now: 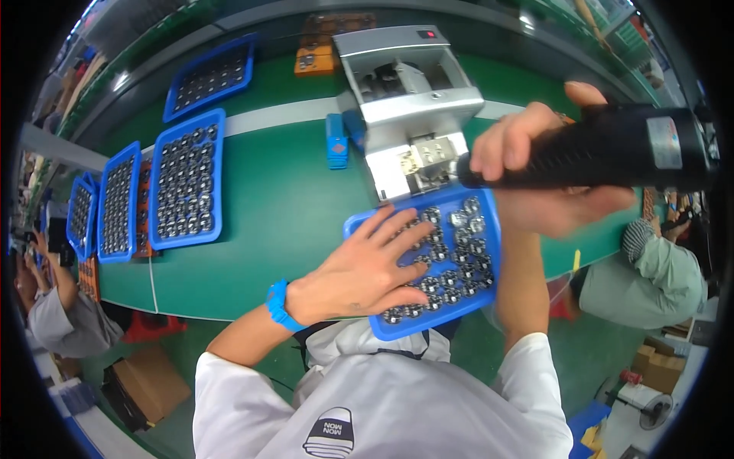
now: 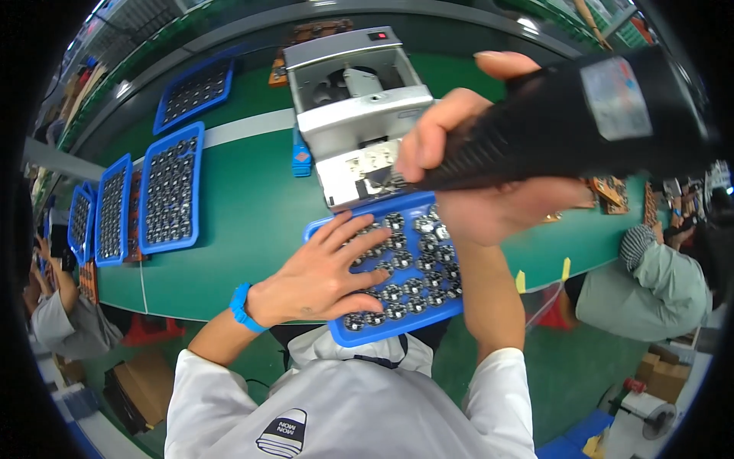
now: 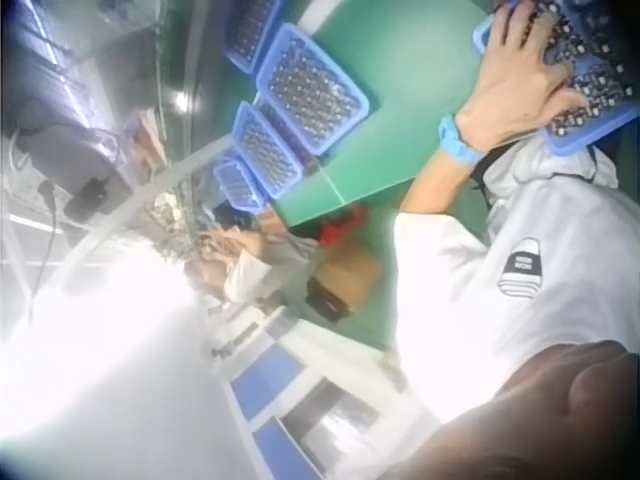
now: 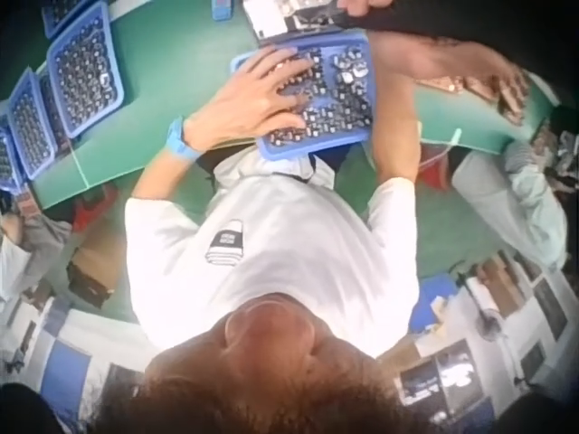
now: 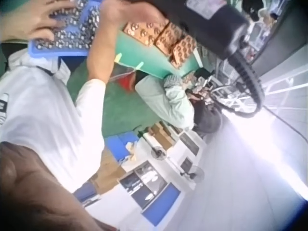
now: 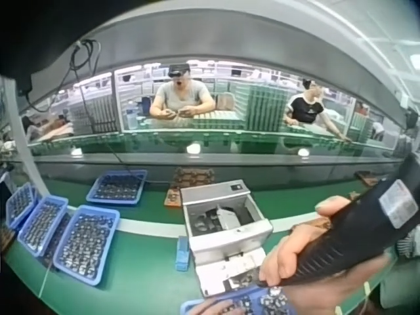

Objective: The person fastens screws into electronic modules within a plastic tray on an assembly line using an electric screwdriver.

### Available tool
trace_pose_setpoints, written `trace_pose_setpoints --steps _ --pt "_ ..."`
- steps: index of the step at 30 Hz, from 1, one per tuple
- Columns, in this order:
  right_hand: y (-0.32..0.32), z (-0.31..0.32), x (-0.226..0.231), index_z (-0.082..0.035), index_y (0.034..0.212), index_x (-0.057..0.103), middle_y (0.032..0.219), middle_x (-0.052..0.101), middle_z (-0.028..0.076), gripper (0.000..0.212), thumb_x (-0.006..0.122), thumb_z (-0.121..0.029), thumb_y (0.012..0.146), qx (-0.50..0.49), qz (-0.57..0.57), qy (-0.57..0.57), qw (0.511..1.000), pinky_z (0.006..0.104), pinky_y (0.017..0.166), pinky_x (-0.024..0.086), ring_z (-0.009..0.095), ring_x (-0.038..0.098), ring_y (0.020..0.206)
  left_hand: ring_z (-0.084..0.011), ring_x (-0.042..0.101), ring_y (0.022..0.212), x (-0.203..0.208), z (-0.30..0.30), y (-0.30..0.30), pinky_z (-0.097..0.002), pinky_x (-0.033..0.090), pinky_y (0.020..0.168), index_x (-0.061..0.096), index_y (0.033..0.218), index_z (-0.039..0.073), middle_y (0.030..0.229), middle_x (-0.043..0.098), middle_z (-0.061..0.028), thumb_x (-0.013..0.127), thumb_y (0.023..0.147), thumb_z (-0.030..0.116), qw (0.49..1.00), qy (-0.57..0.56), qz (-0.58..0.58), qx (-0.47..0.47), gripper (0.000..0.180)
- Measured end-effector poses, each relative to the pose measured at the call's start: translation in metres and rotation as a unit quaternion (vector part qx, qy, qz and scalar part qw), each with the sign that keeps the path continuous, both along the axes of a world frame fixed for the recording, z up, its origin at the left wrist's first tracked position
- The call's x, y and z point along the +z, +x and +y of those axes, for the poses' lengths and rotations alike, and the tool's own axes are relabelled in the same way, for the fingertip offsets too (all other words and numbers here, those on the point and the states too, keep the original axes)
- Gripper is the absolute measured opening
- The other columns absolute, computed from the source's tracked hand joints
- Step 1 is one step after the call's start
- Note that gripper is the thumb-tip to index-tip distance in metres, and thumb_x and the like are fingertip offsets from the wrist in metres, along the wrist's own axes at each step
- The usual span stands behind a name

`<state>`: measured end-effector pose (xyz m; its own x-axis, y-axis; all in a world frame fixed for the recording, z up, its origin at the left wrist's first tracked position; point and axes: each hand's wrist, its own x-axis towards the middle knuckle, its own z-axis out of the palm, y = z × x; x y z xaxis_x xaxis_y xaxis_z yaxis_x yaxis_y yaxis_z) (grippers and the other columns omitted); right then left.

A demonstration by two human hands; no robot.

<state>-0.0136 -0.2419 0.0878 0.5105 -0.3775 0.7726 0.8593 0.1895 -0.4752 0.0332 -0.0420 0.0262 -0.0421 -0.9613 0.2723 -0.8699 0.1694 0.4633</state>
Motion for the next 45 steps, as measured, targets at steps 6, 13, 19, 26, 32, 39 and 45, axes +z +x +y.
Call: trace_pose_setpoints --steps 6,13,19,26,32,39,45 --pt "0.0 0.002 -0.004 -0.004 0.134 0.034 0.064 0.052 0.011 0.1 0.032 -0.086 0.077 -0.039 0.061 -0.001 0.997 0.033 0.045 0.046 0.02 0.05 0.044 -0.04 0.043 0.125 0.005 -0.002 -0.002 -0.054 0.032 0.106 0.071 0.095 0.006 0.129 0.052 -0.0206 0.06 0.084 0.048 1.0 -0.007 0.0 0.008 0.044" --pt "-0.004 0.002 -0.005 -0.005 0.132 0.031 0.065 0.052 0.011 0.101 0.037 -0.087 0.074 -0.037 0.148 -0.068 0.986 0.0323 0.051 0.049 0.019 0.053 0.05 -0.0405 0.042 0.125 0.007 -0.004 -0.004 -0.0534 0.033 0.106 0.071 0.097 0.007 0.13 0.05 -0.0211 0.062 0.084 0.046 1.0 0.001 0.001 0.006 0.042" --pt "-0.008 0.013 0.009 -0.003 0.128 0.032 0.065 0.054 0.01 0.106 0.037 -0.091 0.07 -0.108 0.269 -0.134 0.948 0.0284 0.052 0.048 0.017 0.054 0.051 -0.0411 0.041 0.127 0.006 -0.003 -0.005 -0.0533 0.032 0.107 0.072 0.097 0.007 0.133 0.049 -0.0214 0.061 0.084 0.046 1.0 0.011 0.008 0.007 0.042" --pt "-0.03 0.024 0.002 0.003 0.122 0.041 0.063 0.057 0.011 0.083 0.041 -0.07 0.082 0.059 0.216 0.07 0.972 0.0266 0.048 0.043 0.016 0.051 0.05 -0.0401 0.039 0.129 0.003 0.0 -0.002 -0.0549 0.03 0.108 0.073 0.1 0.009 0.135 0.047 -0.0191 0.066 0.082 0.045 1.0 0.024 0.011 0.012 0.041" --pt "-0.067 0.022 -0.033 -0.007 0.132 0.031 0.066 0.052 0.012 0.097 0.035 -0.087 0.076 0.042 0.226 -0.023 0.973 0.0355 0.049 0.048 0.023 0.052 0.049 -0.0396 0.039 0.129 0.002 -0.003 -0.003 -0.0552 0.03 0.109 0.073 0.1 0.01 0.135 0.047 -0.0179 0.065 0.082 0.045 1.0 0.026 -0.001 0.013 0.041" --pt "-0.072 0.029 -0.036 -0.007 0.129 0.034 0.067 0.053 0.014 0.095 0.039 -0.086 0.076 0.02 0.329 -0.026 0.944 0.0367 0.054 0.049 0.025 0.054 0.054 -0.0398 0.039 0.13 0.0 -0.003 -0.005 -0.0549 0.029 0.109 0.073 0.098 0.01 0.133 0.048 -0.0181 0.065 0.082 0.046 1.0 0.027 0.005 0.014 0.04" --pt "-0.071 0.034 -0.039 -0.007 0.127 0.037 0.067 0.054 0.015 0.098 0.045 -0.087 0.072 0.01 0.374 -0.009 0.927 0.0353 0.055 0.049 0.023 0.055 0.055 -0.0396 0.039 0.13 0.001 -0.003 -0.007 -0.0548 0.029 0.11 0.074 0.097 0.01 0.127 0.051 -0.0192 0.066 0.082 0.046 0.999 0.027 0.011 0.02 0.04"
